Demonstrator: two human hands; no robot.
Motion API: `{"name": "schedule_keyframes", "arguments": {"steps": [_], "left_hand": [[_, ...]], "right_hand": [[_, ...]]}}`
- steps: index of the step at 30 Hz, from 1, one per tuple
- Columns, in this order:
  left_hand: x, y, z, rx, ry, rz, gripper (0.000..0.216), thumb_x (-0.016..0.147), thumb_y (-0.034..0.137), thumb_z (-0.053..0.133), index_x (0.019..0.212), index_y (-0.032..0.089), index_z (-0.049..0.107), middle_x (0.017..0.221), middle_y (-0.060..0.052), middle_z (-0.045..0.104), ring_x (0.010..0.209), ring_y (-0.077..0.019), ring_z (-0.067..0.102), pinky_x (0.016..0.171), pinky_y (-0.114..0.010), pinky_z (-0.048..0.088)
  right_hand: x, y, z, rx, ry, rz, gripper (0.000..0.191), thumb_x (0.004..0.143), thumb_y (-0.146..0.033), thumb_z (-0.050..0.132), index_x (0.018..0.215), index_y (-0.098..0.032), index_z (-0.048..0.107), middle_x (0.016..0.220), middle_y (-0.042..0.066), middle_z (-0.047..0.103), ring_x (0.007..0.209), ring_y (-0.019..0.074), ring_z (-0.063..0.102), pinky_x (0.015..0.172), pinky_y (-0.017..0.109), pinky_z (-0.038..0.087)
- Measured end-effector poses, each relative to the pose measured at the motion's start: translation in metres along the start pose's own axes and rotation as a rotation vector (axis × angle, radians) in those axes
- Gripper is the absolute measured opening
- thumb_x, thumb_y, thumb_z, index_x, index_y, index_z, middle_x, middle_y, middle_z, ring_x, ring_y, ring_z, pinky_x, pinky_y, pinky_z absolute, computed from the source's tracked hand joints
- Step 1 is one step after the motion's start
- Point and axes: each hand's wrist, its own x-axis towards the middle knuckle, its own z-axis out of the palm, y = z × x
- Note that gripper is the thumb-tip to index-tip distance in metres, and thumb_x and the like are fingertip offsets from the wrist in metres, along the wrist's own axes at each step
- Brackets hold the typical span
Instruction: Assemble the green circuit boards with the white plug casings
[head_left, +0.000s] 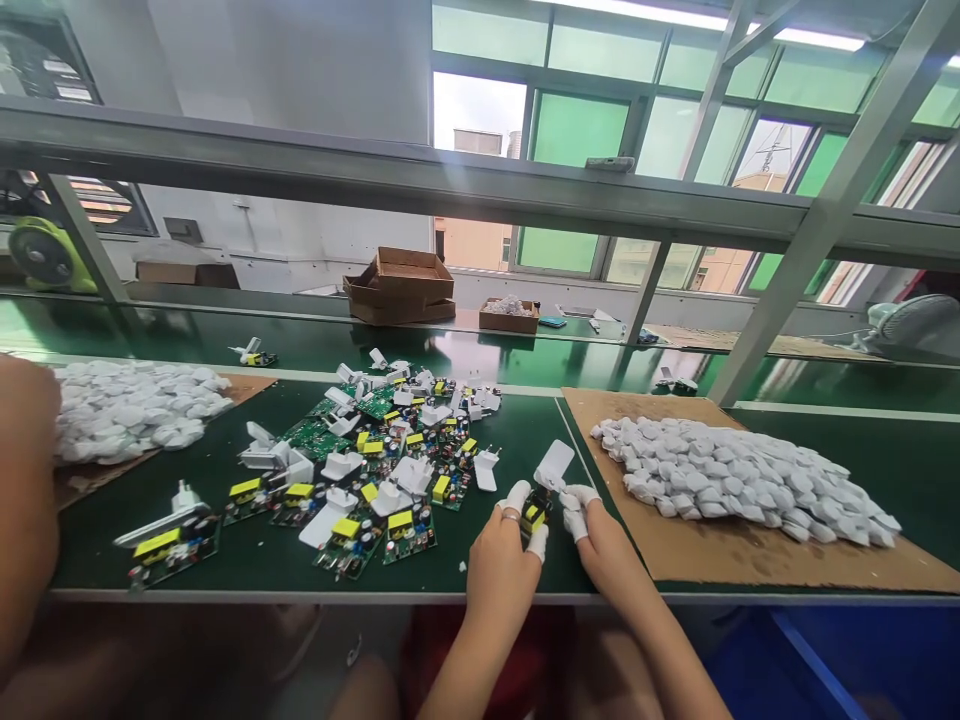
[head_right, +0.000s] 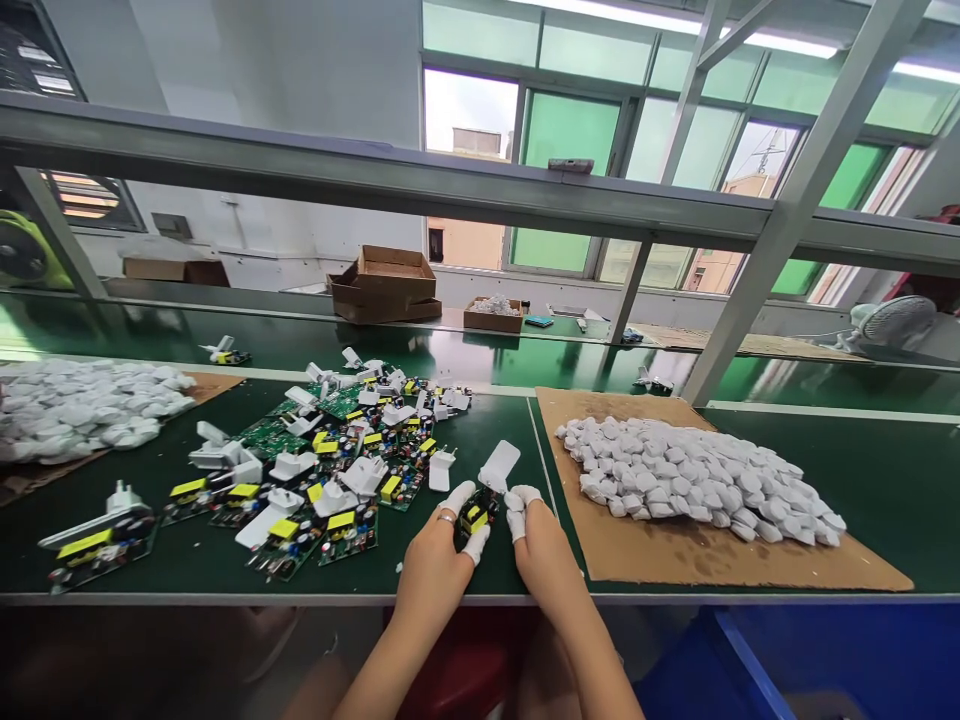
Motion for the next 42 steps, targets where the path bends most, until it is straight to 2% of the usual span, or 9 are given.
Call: {"name": "schedule_keyframes", "arguments": {"steps": [4, 8, 11, 15, 22, 30, 35, 39, 42], "left_hand": [[0.0, 0.001, 0.0, 0.003, 0.001, -0.03, 0.037, 0.07, 0.023, 0.037, 0.106, 0.016, 0.045, 0.095, -0.01, 0.053, 0.096, -0.0239, 0.047, 0.081, -0.033, 0.036], [0.0, 0.002, -0.001, -0.011, 0.005, -0.033, 0.042, 0.07, 0.022, 0.038, 0.112, 0.017, 0.04, 0.099, -0.009, 0.052, 0.095, -0.0244, 0.047, 0.081, -0.035, 0.036], [0.0, 0.001, 0.0, -0.012, 0.006, -0.031, 0.044, 0.07, 0.022, 0.038, 0.113, 0.018, 0.039, 0.1, -0.009, 0.052, 0.094, -0.0248, 0.047, 0.08, -0.035, 0.036], [-0.001, 0.0, 0.002, 0.005, -0.001, -0.03, 0.043, 0.068, 0.017, 0.038, 0.11, 0.016, 0.041, 0.1, -0.01, 0.053, 0.094, -0.0248, 0.047, 0.079, -0.035, 0.036], [0.0, -0.001, 0.002, 0.03, -0.007, 0.0, 0.038, 0.066, 0.012, 0.035, 0.103, 0.015, 0.046, 0.093, -0.01, 0.054, 0.094, -0.0229, 0.047, 0.079, -0.032, 0.036], [-0.002, 0.0, 0.0, 0.02, 0.002, -0.014, 0.038, 0.062, 0.006, 0.036, 0.095, 0.015, 0.052, 0.087, -0.009, 0.057, 0.08, -0.0202, 0.052, 0.072, -0.03, 0.038], [0.007, -0.001, -0.001, -0.436, 0.019, -0.141, 0.039, 0.065, 0.016, 0.046, 0.104, 0.015, 0.045, 0.097, -0.009, 0.057, 0.08, -0.0162, 0.054, 0.073, -0.028, 0.041], [0.01, -0.006, -0.006, -0.862, -0.118, -0.092, 0.048, 0.065, 0.013, 0.045, 0.112, 0.015, 0.037, 0.102, -0.008, 0.054, 0.08, -0.0111, 0.053, 0.074, -0.023, 0.041], [0.009, -0.007, -0.011, -0.985, -0.206, -0.132, 0.047, 0.071, 0.026, 0.042, 0.116, 0.016, 0.034, 0.099, -0.006, 0.055, 0.074, -0.01, 0.054, 0.071, -0.023, 0.043]], "right_hand": [[0.005, 0.005, -0.002, -0.119, 0.009, 0.055, 0.021, 0.071, -0.016, 0.038, 0.084, -0.018, 0.054, 0.059, 0.005, 0.058, 0.052, 0.0189, 0.054, 0.045, 0.026, 0.038], [0.003, 0.004, -0.006, -0.167, 0.149, -0.014, 0.017, 0.07, -0.024, 0.046, 0.076, -0.018, 0.06, 0.084, 0.013, 0.056, 0.085, 0.03, 0.049, 0.064, 0.042, 0.039], [-0.003, -0.005, -0.007, 0.002, 0.317, -0.11, 0.026, 0.077, -0.025, 0.037, 0.091, -0.016, 0.056, 0.094, 0.014, 0.052, 0.094, 0.0266, 0.045, 0.073, 0.043, 0.039], [-0.007, -0.02, -0.004, 0.238, 0.264, -0.161, 0.027, 0.079, -0.019, 0.033, 0.099, -0.017, 0.051, 0.092, 0.01, 0.054, 0.09, 0.0191, 0.049, 0.075, 0.033, 0.043], [0.002, -0.029, -0.001, 0.199, 0.29, -0.117, 0.026, 0.075, -0.015, 0.033, 0.088, -0.013, 0.055, 0.08, 0.011, 0.057, 0.08, 0.0227, 0.052, 0.069, 0.039, 0.045], [-0.008, -0.035, 0.004, 0.367, 0.213, -0.119, 0.038, 0.069, -0.01, 0.032, 0.1, -0.02, 0.052, 0.097, 0.01, 0.048, 0.093, 0.0202, 0.047, 0.078, 0.036, 0.042], [-0.009, -0.031, 0.008, 0.644, 0.141, 0.188, 0.043, 0.073, -0.029, 0.042, 0.114, -0.014, 0.037, 0.108, 0.013, 0.045, 0.099, 0.0226, 0.043, 0.082, 0.041, 0.038], [-0.004, -0.03, 0.006, 0.784, -0.08, 0.146, 0.058, 0.068, -0.031, 0.052, 0.119, -0.013, 0.03, 0.116, 0.012, 0.04, 0.109, 0.021, 0.034, 0.091, 0.039, 0.029], [-0.003, -0.032, 0.006, 0.751, -0.049, 0.143, 0.06, 0.064, -0.027, 0.054, 0.118, -0.012, 0.031, 0.116, 0.013, 0.04, 0.108, 0.0216, 0.036, 0.09, 0.038, 0.03]]}}
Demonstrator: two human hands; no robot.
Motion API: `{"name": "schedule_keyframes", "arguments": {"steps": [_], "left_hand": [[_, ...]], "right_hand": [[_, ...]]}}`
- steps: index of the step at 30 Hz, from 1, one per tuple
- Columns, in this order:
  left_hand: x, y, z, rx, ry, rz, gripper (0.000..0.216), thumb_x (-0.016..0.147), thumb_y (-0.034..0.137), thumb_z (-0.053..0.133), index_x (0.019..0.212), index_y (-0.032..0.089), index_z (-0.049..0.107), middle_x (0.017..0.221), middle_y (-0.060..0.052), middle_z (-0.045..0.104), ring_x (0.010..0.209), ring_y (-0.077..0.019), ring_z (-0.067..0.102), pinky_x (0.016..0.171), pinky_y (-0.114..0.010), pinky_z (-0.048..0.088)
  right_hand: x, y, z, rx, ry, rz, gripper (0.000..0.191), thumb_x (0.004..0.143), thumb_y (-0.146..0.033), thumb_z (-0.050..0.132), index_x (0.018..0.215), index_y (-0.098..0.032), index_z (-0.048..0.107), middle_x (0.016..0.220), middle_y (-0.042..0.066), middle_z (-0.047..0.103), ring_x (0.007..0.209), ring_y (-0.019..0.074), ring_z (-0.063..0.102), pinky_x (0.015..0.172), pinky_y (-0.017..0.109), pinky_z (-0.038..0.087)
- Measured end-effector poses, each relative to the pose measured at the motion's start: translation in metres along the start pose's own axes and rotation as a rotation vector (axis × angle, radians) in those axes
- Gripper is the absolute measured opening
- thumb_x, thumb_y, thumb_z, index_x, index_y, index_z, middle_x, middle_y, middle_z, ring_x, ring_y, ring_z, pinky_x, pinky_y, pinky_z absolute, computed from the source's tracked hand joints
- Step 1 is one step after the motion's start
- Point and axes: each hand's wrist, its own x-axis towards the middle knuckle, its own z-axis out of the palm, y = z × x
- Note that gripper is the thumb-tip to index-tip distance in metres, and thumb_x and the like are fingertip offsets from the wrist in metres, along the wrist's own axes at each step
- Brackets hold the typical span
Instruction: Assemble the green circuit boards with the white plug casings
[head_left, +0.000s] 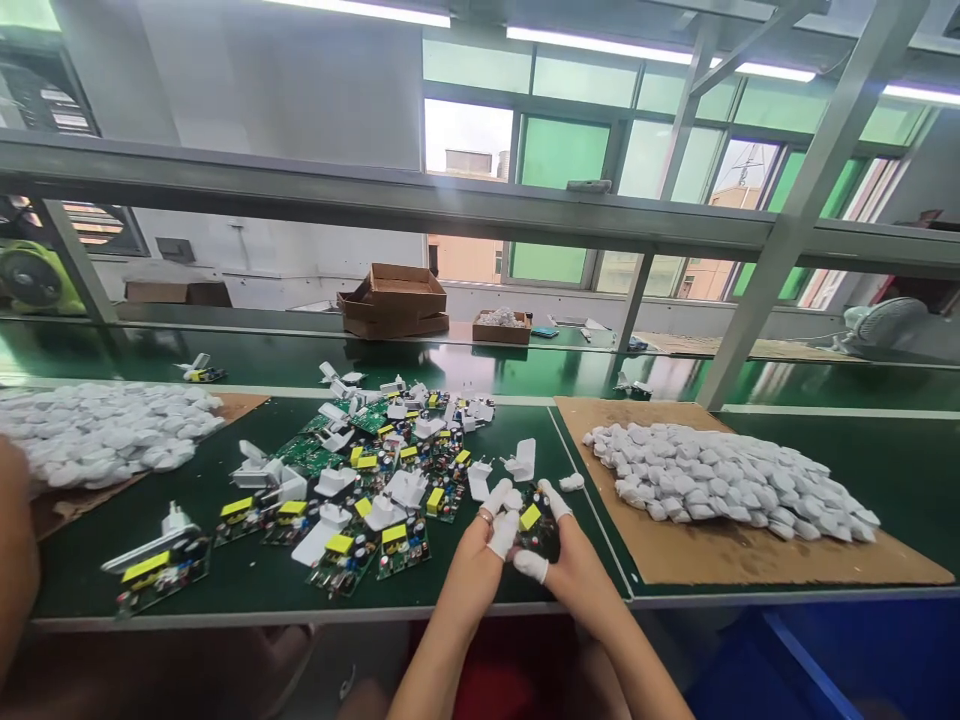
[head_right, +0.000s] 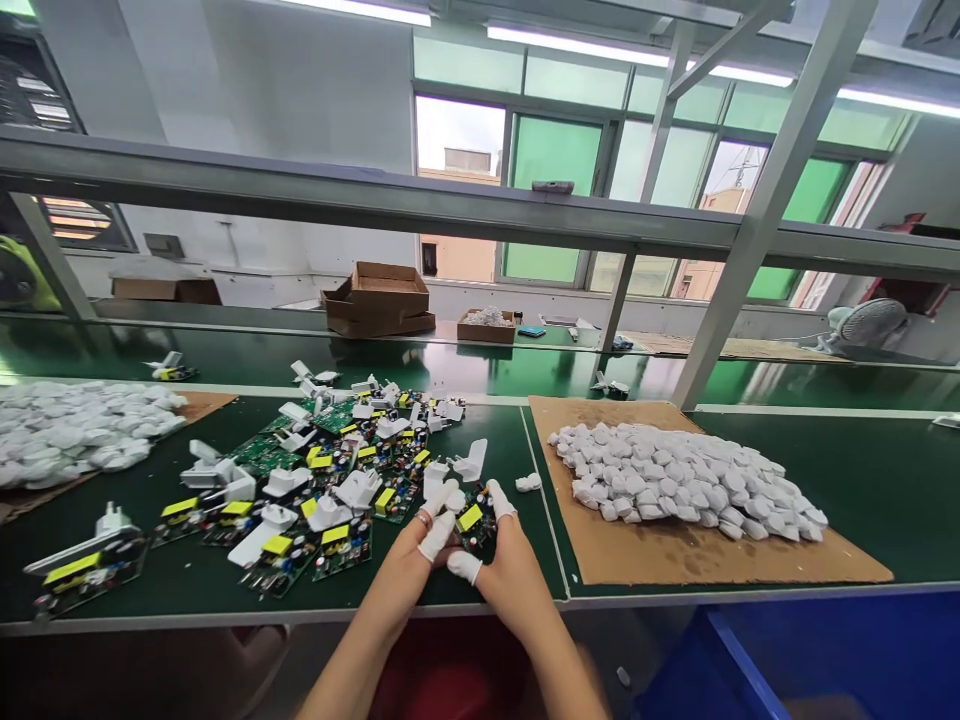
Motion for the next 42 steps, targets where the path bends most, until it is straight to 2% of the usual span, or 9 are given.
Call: {"name": "schedule_keyframes", "arguments": {"steps": [4, 9, 13, 19, 26, 29, 35, 38, 42], "left_hand": [[0.003, 0.002, -0.001, 0.076, 0.049, -0.055, 0.045, 0.072, 0.034, 0.039, 0.113, 0.016, 0.038, 0.098, -0.007, 0.056, 0.075, -0.0138, 0.055, 0.065, -0.028, 0.046], [0.012, 0.002, -0.006, 0.288, 0.012, 0.091, 0.032, 0.066, 0.031, 0.047, 0.091, 0.014, 0.058, 0.097, -0.006, 0.059, 0.094, -0.0178, 0.049, 0.086, -0.03, 0.035], [0.009, 0.004, -0.006, 0.21, -0.02, -0.008, 0.039, 0.067, 0.033, 0.046, 0.099, 0.013, 0.054, 0.102, -0.007, 0.057, 0.093, -0.0192, 0.051, 0.081, -0.032, 0.04], [-0.005, 0.004, 0.002, 0.52, 0.021, 0.209, 0.035, 0.076, 0.026, 0.033, 0.106, 0.016, 0.049, 0.109, -0.004, 0.052, 0.103, -0.0139, 0.043, 0.09, -0.026, 0.032], [-0.016, -0.003, 0.007, 0.781, 0.086, 0.238, 0.035, 0.076, 0.022, 0.032, 0.106, 0.014, 0.048, 0.103, -0.009, 0.055, 0.093, -0.0175, 0.05, 0.081, -0.03, 0.039], [-0.017, 0.001, 0.0, 0.793, 0.005, 0.245, 0.036, 0.077, 0.024, 0.031, 0.11, 0.016, 0.044, 0.103, -0.008, 0.056, 0.09, -0.0163, 0.051, 0.079, -0.028, 0.04], [-0.008, 0.021, -0.028, 0.837, -0.346, 0.274, 0.036, 0.076, 0.024, 0.037, 0.111, 0.025, 0.042, 0.109, 0.001, 0.053, 0.099, -0.0126, 0.047, 0.086, -0.022, 0.034], [-0.007, 0.023, -0.032, 0.935, -0.356, 0.281, 0.037, 0.076, 0.022, 0.034, 0.112, 0.024, 0.041, 0.107, -0.001, 0.054, 0.097, -0.0132, 0.048, 0.084, -0.023, 0.035], [-0.018, 0.018, -0.022, 1.18, -0.276, 0.227, 0.036, 0.071, 0.012, 0.029, 0.1, 0.012, 0.051, 0.095, -0.013, 0.057, 0.09, -0.0212, 0.051, 0.079, -0.033, 0.038]], "right_hand": [[-0.005, -0.001, 0.002, -0.107, 0.158, 0.001, 0.052, 0.066, -0.023, 0.049, 0.115, -0.011, 0.036, 0.11, 0.014, 0.045, 0.102, 0.0223, 0.042, 0.086, 0.038, 0.035], [-0.012, -0.002, -0.002, -0.146, 0.129, -0.05, 0.046, 0.066, -0.023, 0.049, 0.111, -0.013, 0.043, 0.105, 0.012, 0.049, 0.102, 0.0223, 0.042, 0.086, 0.035, 0.036], [-0.013, -0.001, -0.004, -0.15, 0.077, -0.052, 0.046, 0.066, -0.023, 0.049, 0.111, -0.013, 0.042, 0.106, 0.012, 0.048, 0.104, 0.0223, 0.04, 0.088, 0.036, 0.034], [-0.013, 0.005, -0.004, -0.18, 0.034, -0.067, 0.046, 0.069, -0.027, 0.047, 0.112, -0.013, 0.041, 0.107, 0.013, 0.047, 0.105, 0.0239, 0.038, 0.088, 0.039, 0.032], [-0.014, 0.007, -0.003, -0.18, 0.005, -0.074, 0.048, 0.071, -0.029, 0.047, 0.115, -0.012, 0.037, 0.109, 0.014, 0.044, 0.101, 0.0236, 0.039, 0.087, 0.04, 0.032], [-0.015, 0.006, -0.005, -0.135, -0.021, -0.059, 0.05, 0.071, -0.031, 0.048, 0.116, -0.013, 0.036, 0.108, 0.013, 0.044, 0.102, 0.0234, 0.038, 0.089, 0.04, 0.03], [-0.013, 0.005, -0.011, 0.031, -0.127, -0.009, 0.054, 0.069, -0.034, 0.051, 0.116, -0.014, 0.035, 0.11, 0.011, 0.044, 0.106, 0.021, 0.036, 0.092, 0.036, 0.027], [-0.012, 0.005, -0.011, 0.045, -0.147, 0.005, 0.055, 0.068, -0.035, 0.051, 0.117, -0.013, 0.035, 0.111, 0.012, 0.042, 0.105, 0.0205, 0.036, 0.092, 0.036, 0.026], [-0.012, 0.005, -0.011, 0.001, -0.148, -0.001, 0.054, 0.069, -0.035, 0.051, 0.116, -0.013, 0.036, 0.11, 0.012, 0.044, 0.105, 0.0214, 0.037, 0.091, 0.037, 0.027]]}}
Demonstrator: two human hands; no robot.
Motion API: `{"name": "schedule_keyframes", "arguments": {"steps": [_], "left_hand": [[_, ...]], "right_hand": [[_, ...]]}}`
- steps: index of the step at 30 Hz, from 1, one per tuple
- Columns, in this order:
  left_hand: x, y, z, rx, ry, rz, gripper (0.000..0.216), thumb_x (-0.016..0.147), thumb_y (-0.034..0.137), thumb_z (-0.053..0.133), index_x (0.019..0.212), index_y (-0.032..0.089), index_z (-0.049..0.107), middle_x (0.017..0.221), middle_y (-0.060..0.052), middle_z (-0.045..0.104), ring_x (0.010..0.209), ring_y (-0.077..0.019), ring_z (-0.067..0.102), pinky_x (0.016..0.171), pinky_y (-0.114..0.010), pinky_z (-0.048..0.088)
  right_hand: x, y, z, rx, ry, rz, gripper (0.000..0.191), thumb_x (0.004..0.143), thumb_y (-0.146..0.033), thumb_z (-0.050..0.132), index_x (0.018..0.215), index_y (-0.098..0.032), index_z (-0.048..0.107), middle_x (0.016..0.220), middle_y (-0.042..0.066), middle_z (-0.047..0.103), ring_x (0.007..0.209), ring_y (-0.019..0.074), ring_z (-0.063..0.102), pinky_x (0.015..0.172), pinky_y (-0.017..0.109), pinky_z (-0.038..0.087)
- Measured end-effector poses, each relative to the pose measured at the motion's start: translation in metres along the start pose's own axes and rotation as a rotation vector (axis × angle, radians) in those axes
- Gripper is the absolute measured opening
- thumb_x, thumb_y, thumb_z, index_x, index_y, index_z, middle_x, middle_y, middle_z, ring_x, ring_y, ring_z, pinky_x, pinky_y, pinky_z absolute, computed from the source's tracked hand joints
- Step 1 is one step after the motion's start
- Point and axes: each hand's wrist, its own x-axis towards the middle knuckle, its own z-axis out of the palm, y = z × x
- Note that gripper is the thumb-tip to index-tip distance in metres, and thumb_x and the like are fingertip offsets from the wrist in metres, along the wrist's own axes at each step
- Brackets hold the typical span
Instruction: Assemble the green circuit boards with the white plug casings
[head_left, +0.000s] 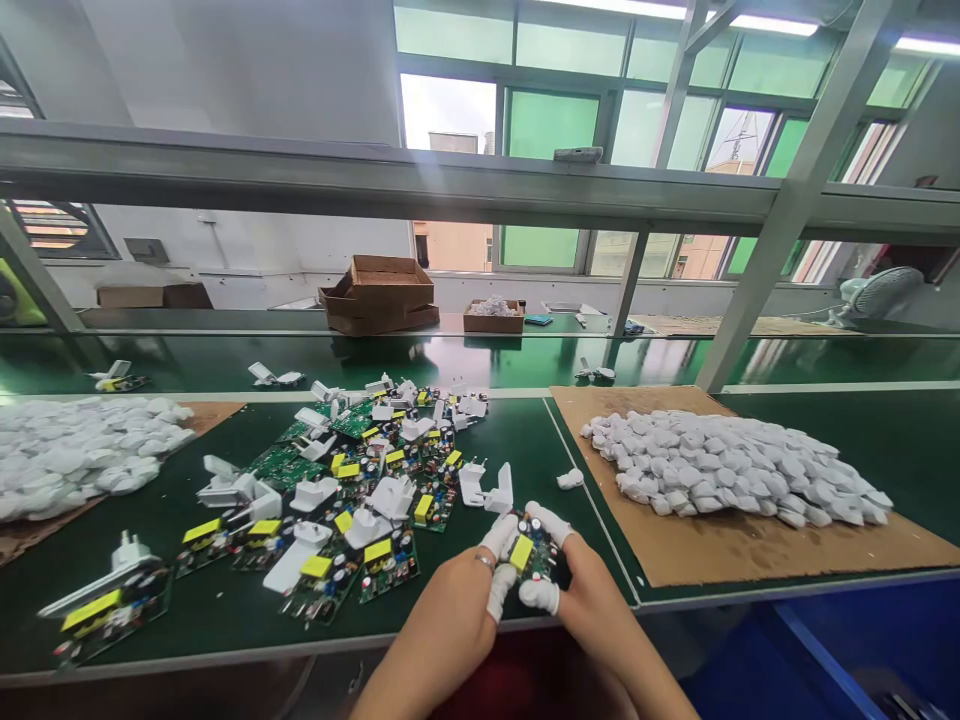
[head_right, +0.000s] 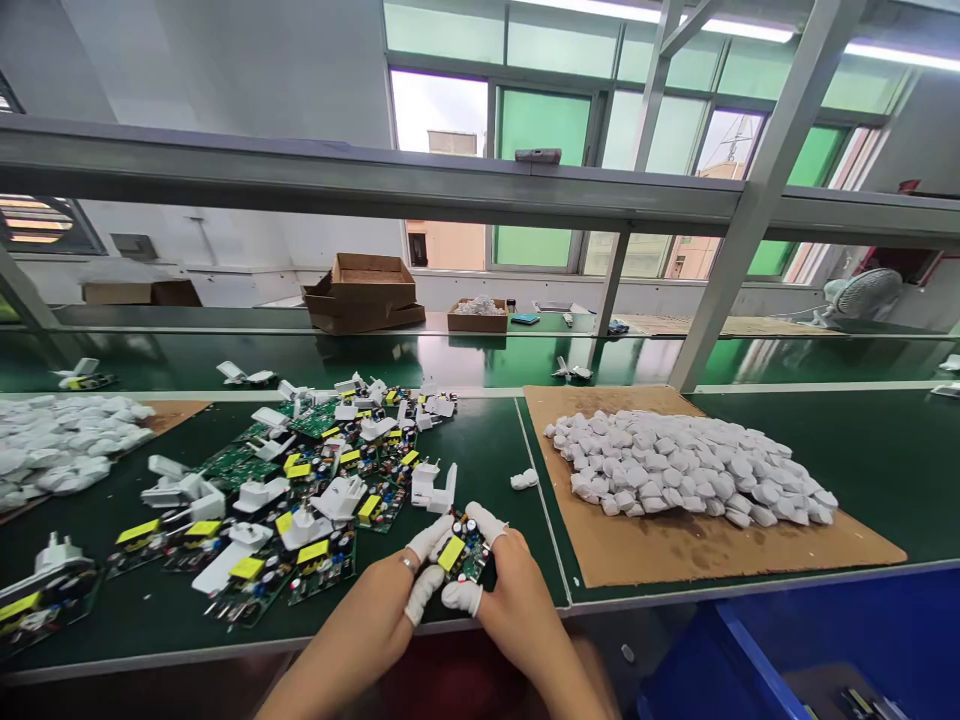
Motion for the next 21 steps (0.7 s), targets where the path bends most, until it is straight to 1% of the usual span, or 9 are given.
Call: {"name": "schedule_keyframes", "arguments": {"steps": [2, 4, 6, 8, 10, 11, 13, 17, 21], "left_hand": [[-0.004, 0.005, 0.004, 0.067, 0.011, -0.048, 0.036, 0.067, 0.009, 0.03, 0.096, 0.009, 0.052, 0.093, -0.016, 0.056, 0.086, -0.0252, 0.052, 0.075, -0.038, 0.039], [-0.004, 0.005, 0.007, -0.071, 0.052, -0.052, 0.035, 0.069, 0.014, 0.032, 0.097, 0.009, 0.053, 0.095, -0.016, 0.055, 0.087, -0.025, 0.051, 0.078, -0.039, 0.037], [0.0, 0.001, 0.008, -0.43, 0.114, -0.085, 0.035, 0.073, 0.024, 0.032, 0.098, 0.012, 0.052, 0.096, -0.014, 0.056, 0.089, -0.0222, 0.05, 0.081, -0.036, 0.037], [0.008, -0.003, 0.009, -0.815, 0.141, -0.157, 0.039, 0.074, 0.034, 0.032, 0.1, 0.013, 0.052, 0.098, -0.011, 0.057, 0.087, -0.0202, 0.052, 0.078, -0.033, 0.04], [0.015, -0.005, 0.01, -1.012, 0.147, -0.207, 0.04, 0.071, 0.037, 0.039, 0.099, 0.013, 0.053, 0.097, -0.01, 0.058, 0.086, -0.0199, 0.053, 0.076, -0.032, 0.042], [0.017, -0.004, 0.011, -1.017, 0.16, -0.207, 0.039, 0.069, 0.037, 0.043, 0.097, 0.013, 0.054, 0.096, -0.009, 0.059, 0.086, -0.0197, 0.053, 0.077, -0.031, 0.042], [0.019, -0.001, 0.013, -0.915, 0.218, -0.198, 0.035, 0.067, 0.034, 0.047, 0.092, 0.013, 0.058, 0.093, -0.008, 0.061, 0.087, -0.019, 0.053, 0.08, -0.029, 0.04], [0.018, 0.002, 0.019, -0.716, 0.323, -0.269, 0.033, 0.069, 0.032, 0.044, 0.091, 0.012, 0.059, 0.089, -0.009, 0.062, 0.083, -0.0198, 0.054, 0.076, -0.03, 0.041], [0.019, -0.004, 0.017, -0.843, 0.286, -0.23, 0.035, 0.071, 0.033, 0.042, 0.094, 0.012, 0.057, 0.091, -0.008, 0.062, 0.087, -0.02, 0.053, 0.075, -0.03, 0.043]], "right_hand": [[0.0, -0.001, 0.001, -0.033, -0.001, -0.013, 0.053, 0.069, -0.034, 0.051, 0.116, -0.014, 0.037, 0.108, 0.012, 0.045, 0.104, 0.022, 0.037, 0.091, 0.038, 0.028], [0.0, -0.002, 0.002, -0.062, 0.008, -0.028, 0.053, 0.069, -0.033, 0.051, 0.116, -0.014, 0.036, 0.107, 0.012, 0.046, 0.104, 0.0225, 0.037, 0.09, 0.039, 0.028], [0.0, -0.002, 0.004, -0.095, 0.029, -0.042, 0.053, 0.069, -0.032, 0.051, 0.117, -0.015, 0.036, 0.106, 0.012, 0.047, 0.102, 0.0236, 0.038, 0.089, 0.041, 0.03], [0.0, -0.002, 0.006, -0.141, 0.057, -0.059, 0.054, 0.069, -0.031, 0.051, 0.117, -0.015, 0.035, 0.106, 0.011, 0.047, 0.1, 0.0246, 0.04, 0.087, 0.041, 0.031], [0.0, -0.001, 0.008, -0.194, 0.083, -0.082, 0.054, 0.069, -0.03, 0.05, 0.118, -0.016, 0.034, 0.106, 0.011, 0.047, 0.1, 0.0253, 0.04, 0.086, 0.042, 0.032], [0.0, -0.001, 0.008, -0.219, 0.093, -0.096, 0.053, 0.07, -0.03, 0.049, 0.119, -0.016, 0.033, 0.106, 0.012, 0.047, 0.101, 0.0255, 0.04, 0.086, 0.043, 0.032], [-0.001, -0.001, 0.007, -0.267, 0.085, -0.128, 0.053, 0.072, -0.029, 0.047, 0.12, -0.016, 0.031, 0.107, 0.013, 0.047, 0.102, 0.0258, 0.039, 0.086, 0.044, 0.032], [0.0, -0.003, 0.006, -0.355, 0.033, -0.175, 0.052, 0.073, -0.028, 0.045, 0.121, -0.014, 0.029, 0.107, 0.015, 0.047, 0.1, 0.0262, 0.042, 0.084, 0.047, 0.032], [0.0, -0.003, 0.008, -0.357, 0.041, -0.163, 0.052, 0.074, -0.029, 0.044, 0.121, -0.014, 0.027, 0.107, 0.015, 0.047, 0.101, 0.0269, 0.041, 0.083, 0.048, 0.032]]}}
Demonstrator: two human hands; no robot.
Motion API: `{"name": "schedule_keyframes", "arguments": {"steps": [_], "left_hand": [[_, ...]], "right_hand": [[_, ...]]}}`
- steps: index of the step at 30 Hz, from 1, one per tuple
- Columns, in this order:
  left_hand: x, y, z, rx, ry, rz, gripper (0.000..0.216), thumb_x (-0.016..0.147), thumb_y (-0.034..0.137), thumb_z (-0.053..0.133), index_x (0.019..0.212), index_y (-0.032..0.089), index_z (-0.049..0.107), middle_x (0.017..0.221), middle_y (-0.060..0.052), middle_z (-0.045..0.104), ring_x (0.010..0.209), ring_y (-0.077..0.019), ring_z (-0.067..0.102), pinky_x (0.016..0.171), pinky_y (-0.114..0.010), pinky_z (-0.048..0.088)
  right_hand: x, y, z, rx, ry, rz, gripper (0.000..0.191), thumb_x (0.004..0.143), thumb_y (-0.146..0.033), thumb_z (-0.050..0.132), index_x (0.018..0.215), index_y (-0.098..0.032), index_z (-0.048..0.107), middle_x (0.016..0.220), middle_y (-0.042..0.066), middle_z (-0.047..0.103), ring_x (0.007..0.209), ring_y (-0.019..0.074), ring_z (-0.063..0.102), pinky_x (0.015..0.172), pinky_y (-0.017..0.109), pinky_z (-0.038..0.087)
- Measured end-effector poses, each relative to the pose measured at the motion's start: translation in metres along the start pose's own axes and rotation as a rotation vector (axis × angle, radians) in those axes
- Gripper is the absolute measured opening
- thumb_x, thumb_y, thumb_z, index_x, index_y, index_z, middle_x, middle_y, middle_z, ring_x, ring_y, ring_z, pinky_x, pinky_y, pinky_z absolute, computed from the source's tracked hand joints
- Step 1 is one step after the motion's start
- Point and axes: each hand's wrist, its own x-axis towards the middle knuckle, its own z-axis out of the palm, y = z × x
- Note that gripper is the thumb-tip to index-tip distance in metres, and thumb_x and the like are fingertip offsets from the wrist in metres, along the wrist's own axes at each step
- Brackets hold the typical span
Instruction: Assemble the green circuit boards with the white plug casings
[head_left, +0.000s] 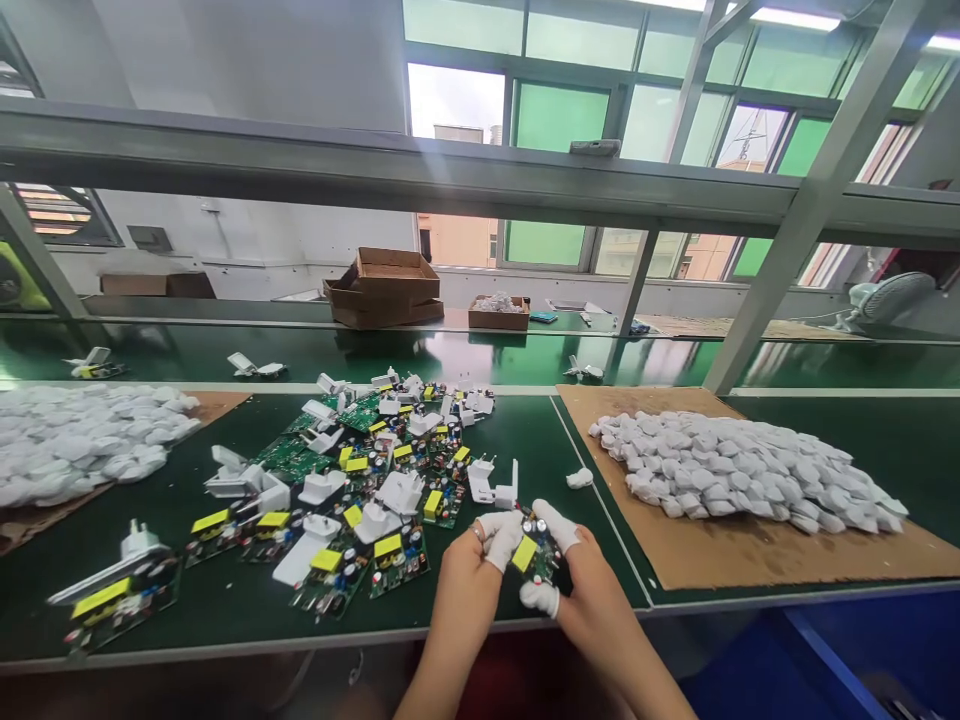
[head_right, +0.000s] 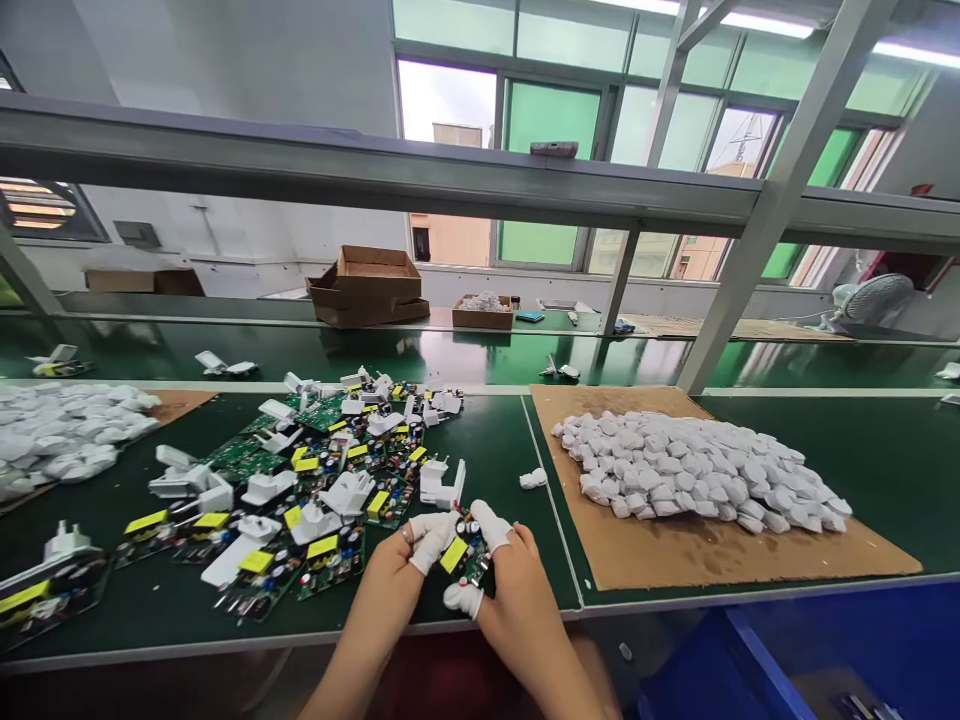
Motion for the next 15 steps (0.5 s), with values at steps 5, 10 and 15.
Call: {"name": "schedule_keyframes", "arguments": {"steps": [5, 10, 15], "left_hand": [[-0.006, 0.001, -0.008, 0.043, -0.112, 0.088, 0.031, 0.072, 0.031, 0.043, 0.097, 0.018, 0.056, 0.102, -0.004, 0.057, 0.098, -0.0171, 0.047, 0.087, -0.028, 0.036], [-0.012, 0.0, -0.006, 0.201, -0.095, 0.169, 0.03, 0.074, 0.027, 0.041, 0.101, 0.019, 0.052, 0.102, -0.004, 0.057, 0.095, -0.0158, 0.05, 0.084, -0.027, 0.037], [-0.012, -0.001, -0.005, 0.091, -0.062, 0.151, 0.036, 0.076, 0.029, 0.038, 0.109, 0.018, 0.044, 0.108, -0.005, 0.053, 0.1, -0.0144, 0.046, 0.087, -0.026, 0.035]], "right_hand": [[-0.002, 0.002, 0.0, 0.075, 0.018, 0.026, 0.052, 0.074, -0.031, 0.043, 0.12, -0.013, 0.029, 0.112, 0.016, 0.043, 0.105, 0.026, 0.037, 0.085, 0.046, 0.032], [-0.003, 0.002, -0.004, 0.112, -0.007, 0.041, 0.051, 0.073, -0.033, 0.046, 0.119, -0.014, 0.033, 0.113, 0.015, 0.043, 0.106, 0.026, 0.036, 0.087, 0.045, 0.03], [-0.002, 0.002, -0.002, 0.117, 0.018, 0.075, 0.051, 0.072, -0.032, 0.047, 0.119, -0.016, 0.033, 0.113, 0.013, 0.044, 0.107, 0.0254, 0.035, 0.088, 0.044, 0.03]]}}
